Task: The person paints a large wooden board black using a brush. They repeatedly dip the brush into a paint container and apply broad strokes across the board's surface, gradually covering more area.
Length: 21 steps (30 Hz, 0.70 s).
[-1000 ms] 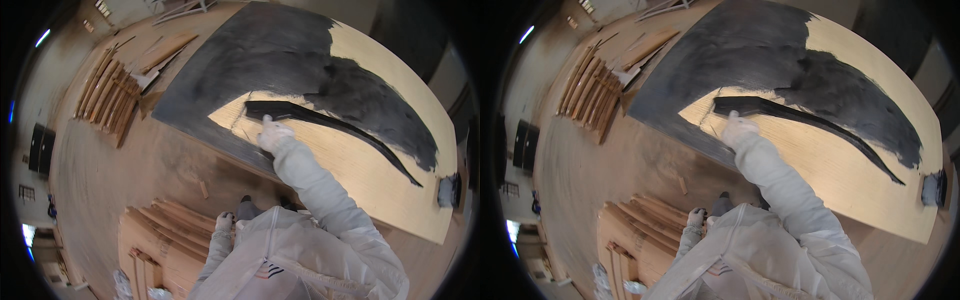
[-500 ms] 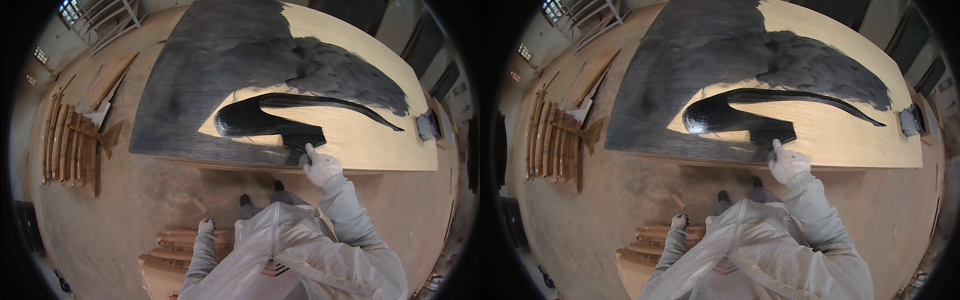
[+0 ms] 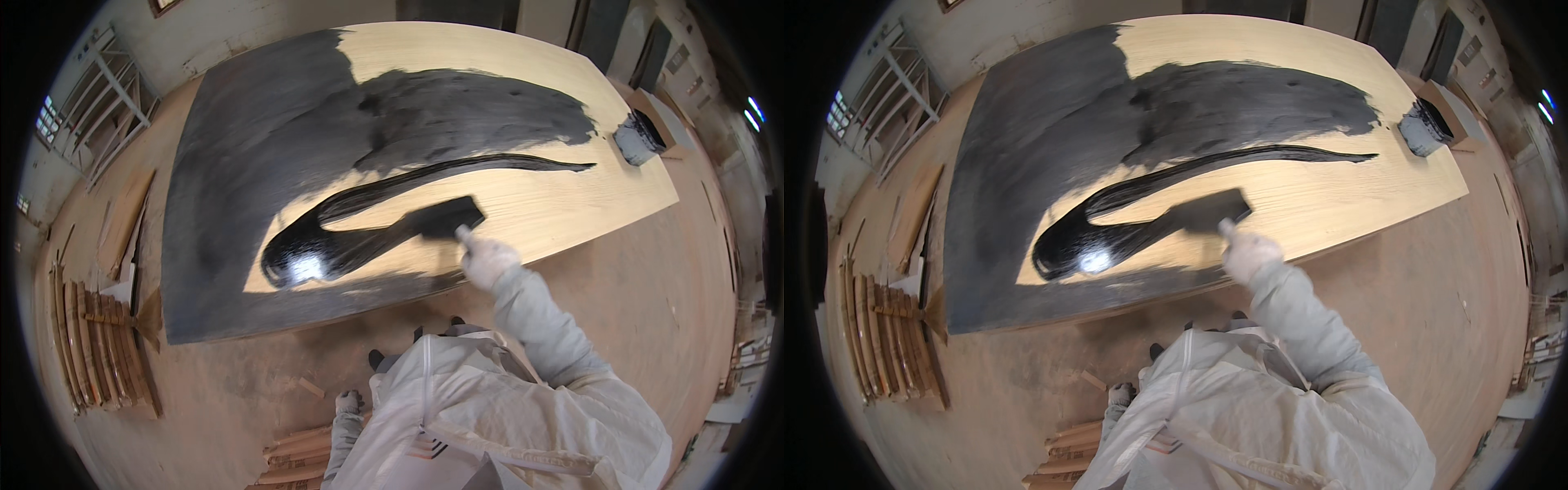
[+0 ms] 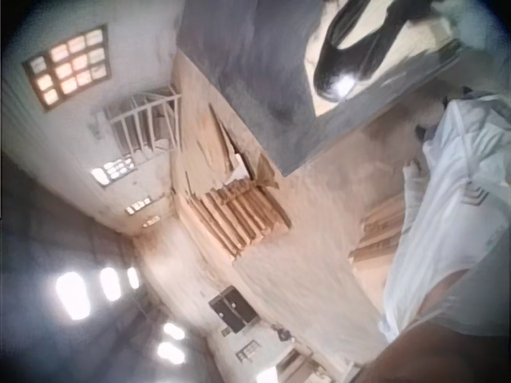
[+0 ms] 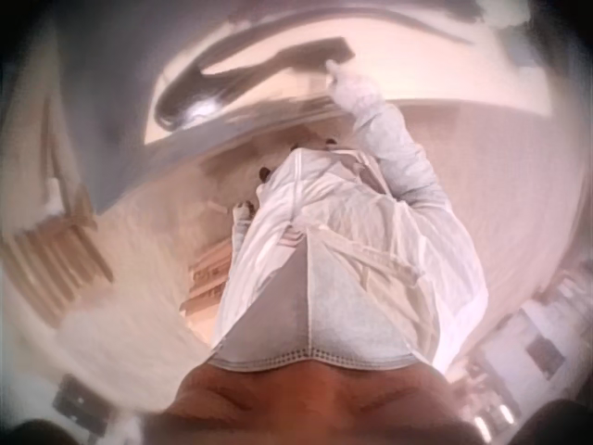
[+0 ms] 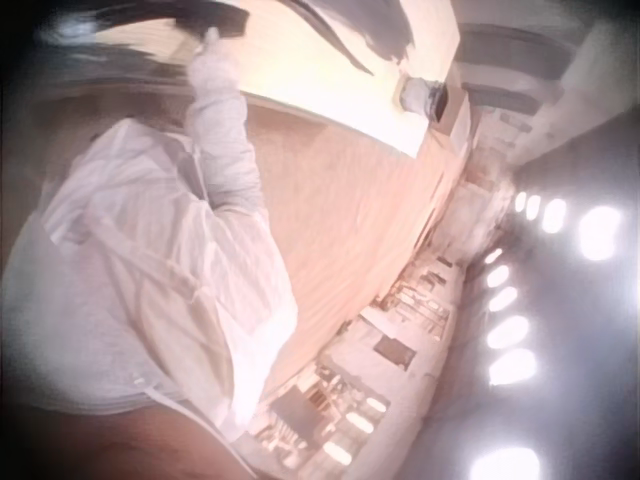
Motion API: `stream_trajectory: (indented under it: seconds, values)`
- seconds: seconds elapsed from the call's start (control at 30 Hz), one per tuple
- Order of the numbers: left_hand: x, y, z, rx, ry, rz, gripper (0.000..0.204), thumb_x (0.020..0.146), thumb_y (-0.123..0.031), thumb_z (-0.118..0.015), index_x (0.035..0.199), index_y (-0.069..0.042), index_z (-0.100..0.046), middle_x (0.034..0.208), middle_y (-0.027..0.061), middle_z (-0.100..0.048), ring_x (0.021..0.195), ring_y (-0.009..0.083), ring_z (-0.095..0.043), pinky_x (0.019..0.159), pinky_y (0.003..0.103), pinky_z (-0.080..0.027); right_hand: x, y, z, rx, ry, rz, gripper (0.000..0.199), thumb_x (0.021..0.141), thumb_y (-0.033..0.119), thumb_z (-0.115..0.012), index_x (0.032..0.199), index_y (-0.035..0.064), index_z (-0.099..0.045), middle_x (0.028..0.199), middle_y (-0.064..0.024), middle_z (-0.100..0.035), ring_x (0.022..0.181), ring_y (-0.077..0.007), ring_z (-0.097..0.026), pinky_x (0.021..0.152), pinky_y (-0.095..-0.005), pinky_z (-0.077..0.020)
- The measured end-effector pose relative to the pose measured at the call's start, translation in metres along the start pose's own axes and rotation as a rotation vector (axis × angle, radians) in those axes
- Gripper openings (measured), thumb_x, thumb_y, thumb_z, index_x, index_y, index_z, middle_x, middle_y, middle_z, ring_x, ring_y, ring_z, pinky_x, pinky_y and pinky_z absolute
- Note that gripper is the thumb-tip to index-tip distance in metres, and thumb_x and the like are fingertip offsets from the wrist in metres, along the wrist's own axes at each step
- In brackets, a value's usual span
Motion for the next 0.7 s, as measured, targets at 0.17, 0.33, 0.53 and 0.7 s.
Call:
stream_trajectory:
  seconds: [0.17,0.33,0.53,0.7]
  values:
    - [-0.024,-0.006,-0.044,0.171,-0.035,-0.005,0.024,0.099,-0.01,-0.066,0.119,0.003,-0.07,0.085,0.0163,-0.073,0.066,0.0286,-0.072,0.054,0.043,-0.055,0.103,-0.231,0.074,0.022,-0.141,-0.265,0.059,0.103,0.028,-0.053,0.162,0.0247,-0.053,0.136,-0.0224,-0.073,0.126,-0.0399,-0.07,0.109,-0.0471,-0.0543]
    - [-0.03,0.0,-0.134,0.05,-0.02,0.096,0.024,0.097,-0.015,-0.066,0.118,-0.003,-0.072,0.088,0.0195,-0.076,0.071,0.034,-0.073,0.061,0.048,-0.058,0.088,-0.281,0.082,0.007,-0.225,-0.172,0.043,0.112,0.032,-0.047,0.146,0.0151,-0.067,0.131,-0.0176,-0.077,0.12,-0.0399,-0.073,0.105,-0.0488,-0.0566]
    - [-0.026,-0.022,-0.232,1.019,0.003,-0.36,0.034,0.096,-0.034,-0.067,0.111,-0.009,-0.084,0.105,0.0207,-0.081,0.099,0.0342,-0.079,0.084,0.044,-0.061,-0.013,-0.076,-0.003,0.154,0.012,0.55,0.047,0.109,0.018,-0.043,0.148,-0.0077,-0.052,0.102,-0.0273,-0.079,0.085,-0.0405,-0.078,0.075,-0.0542,-0.0612]
    - [-0.087,-0.075,-0.286,0.616,0.088,-0.179,0.032,0.101,-0.029,-0.066,0.115,-0.004,-0.081,0.098,0.0149,-0.081,0.09,0.0275,-0.078,0.07,0.042,-0.06,-0.003,-0.133,0.012,0.145,0.24,0.453,0.047,0.117,0.032,-0.036,0.156,0.0113,-0.052,0.108,-0.0211,-0.079,0.095,-0.0448,-0.076,0.084,-0.0542,-0.0612]
Point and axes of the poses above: each hand's wrist, its own x-axis towards the middle knuckle, its own z-axis out of the back of the hand, y = z × x, the point moved 8 cm from there along x, towards the middle knuckle
